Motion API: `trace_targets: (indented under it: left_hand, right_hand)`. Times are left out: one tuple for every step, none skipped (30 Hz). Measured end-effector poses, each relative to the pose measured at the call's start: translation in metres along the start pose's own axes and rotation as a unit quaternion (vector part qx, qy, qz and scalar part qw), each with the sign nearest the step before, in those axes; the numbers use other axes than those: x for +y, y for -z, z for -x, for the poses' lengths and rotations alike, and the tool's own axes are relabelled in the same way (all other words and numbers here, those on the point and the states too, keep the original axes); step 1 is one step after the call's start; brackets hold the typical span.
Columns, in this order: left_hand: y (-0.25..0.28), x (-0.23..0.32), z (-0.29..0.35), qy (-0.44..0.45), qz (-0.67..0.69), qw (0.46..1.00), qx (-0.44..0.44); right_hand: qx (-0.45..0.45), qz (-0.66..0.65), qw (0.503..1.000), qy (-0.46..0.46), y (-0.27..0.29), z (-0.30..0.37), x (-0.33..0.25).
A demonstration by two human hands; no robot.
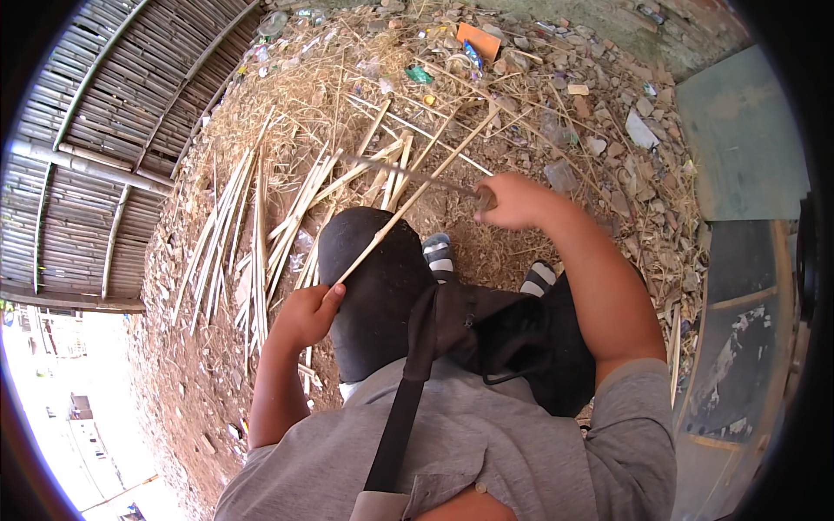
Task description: The person shaves a thin bamboo strip using a blade, holding the strip against their knee for support while drawing the blade along its length.
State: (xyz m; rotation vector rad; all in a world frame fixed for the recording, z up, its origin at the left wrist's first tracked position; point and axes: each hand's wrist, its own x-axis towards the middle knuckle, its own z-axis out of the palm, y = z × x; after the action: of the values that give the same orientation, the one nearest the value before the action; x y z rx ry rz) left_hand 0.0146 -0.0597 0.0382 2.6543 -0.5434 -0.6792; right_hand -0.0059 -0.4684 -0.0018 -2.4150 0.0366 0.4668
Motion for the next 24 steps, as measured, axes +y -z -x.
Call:
trace_targets:
  left_hand:
    - [-0.001,-0.001,0.000,-0.001,0.000,1.000,0.003]
    - [-0.003,-0.003,0.000,-0.002,0.000,1.000,0.006]
    - [-0.004,-0.004,0.000,-0.003,0.000,1.000,0.010]
    - [-0.003,-0.003,0.001,-0.001,-0.002,1.000,0.012]
    - [-0.003,-0.002,0.001,-0.002,-0.005,1.000,0.013]
    - [-0.003,-0.001,0.002,-0.001,-0.006,1.000,0.015]
    - [-0.004,-0.001,0.003,-0.002,-0.004,1.000,0.020]
    - [-0.005,-0.001,0.003,-0.005,-0.002,1.000,0.026]
    - [-0.005,-0.001,0.002,-0.010,0.001,0.999,0.034]
    - [-0.005,0.000,0.002,-0.010,0.002,0.999,0.037]
    - [-0.005,0.000,0.002,-0.009,0.002,0.999,0.038]
    - [-0.005,0.000,0.001,-0.008,0.002,0.999,0.040]
    - [-0.006,0.000,0.001,-0.010,-0.002,0.999,0.038]
    - [-0.005,-0.001,0.001,-0.010,-0.008,0.999,0.037]
    - [-0.005,-0.001,0.000,-0.011,-0.014,0.999,0.035]
    - [-0.004,0.000,0.000,-0.011,-0.013,0.999,0.036]
    - [-0.004,0.000,0.000,-0.010,-0.010,0.999,0.036]
    - [-0.005,0.000,0.000,-0.010,-0.009,0.999,0.033]
    - [-0.006,-0.001,0.000,-0.010,-0.002,0.999,0.031]
    - [-0.006,-0.001,0.001,-0.009,0.003,1.000,0.029]
    - [-0.005,-0.002,0.001,-0.009,0.008,1.000,0.028]
    - [-0.005,-0.001,0.001,-0.009,0.006,1.000,0.028]
    - [-0.005,0.000,0.002,-0.010,0.005,1.000,0.029]
    - [-0.006,0.001,0.003,-0.010,0.003,0.999,0.030]
  right_hand:
    - [0.001,0.022,0.999,0.024,-0.005,0.001,-0.007]
    - [0.002,0.044,0.998,0.048,-0.011,0.003,-0.012]
    - [0.004,0.065,0.995,0.073,-0.014,0.004,-0.016]
    - [-0.003,0.075,0.994,0.075,-0.011,0.004,-0.020]
    - [-0.005,0.070,0.996,0.057,-0.005,0.006,-0.020]
    - [-0.009,0.066,0.997,0.042,0.005,0.008,-0.020]
    - [-0.014,0.063,0.998,0.027,0.012,0.007,-0.017]
    - [0.007,0.034,0.999,-0.002,0.016,0.006,-0.008]
    - [0.029,0.006,0.999,-0.031,0.020,0.005,0.005]
    - [0.051,-0.022,0.997,-0.060,0.023,0.005,0.018]
    - [0.090,-0.048,0.992,-0.073,0.023,0.004,0.030]
    - [0.129,-0.074,0.985,-0.087,0.023,0.004,0.040]
    - [0.167,-0.100,0.975,-0.102,0.023,0.003,0.049]
    - [0.144,-0.085,0.980,-0.106,0.027,0.002,0.048]
    - [0.144,-0.066,0.983,-0.097,0.026,0.002,0.046]
    - [0.144,-0.048,0.984,-0.088,0.022,0.003,0.042]
    - [0.144,-0.029,0.986,-0.080,0.019,0.003,0.036]
    - [0.100,-0.023,0.993,-0.065,0.016,0.002,0.029]
    - [0.057,-0.018,0.997,-0.050,0.013,0.001,0.020]
    - [0.013,-0.013,0.999,-0.032,0.009,-0.002,0.011]
    - [0.002,0.003,1.000,-0.003,0.005,-0.002,0.002]
    - [-0.009,0.019,0.999,0.026,-0.001,0.000,-0.008]
    - [-0.020,0.036,0.998,0.054,-0.005,0.002,-0.013]
    - [0.015,0.066,0.995,0.075,-0.010,0.002,-0.012]
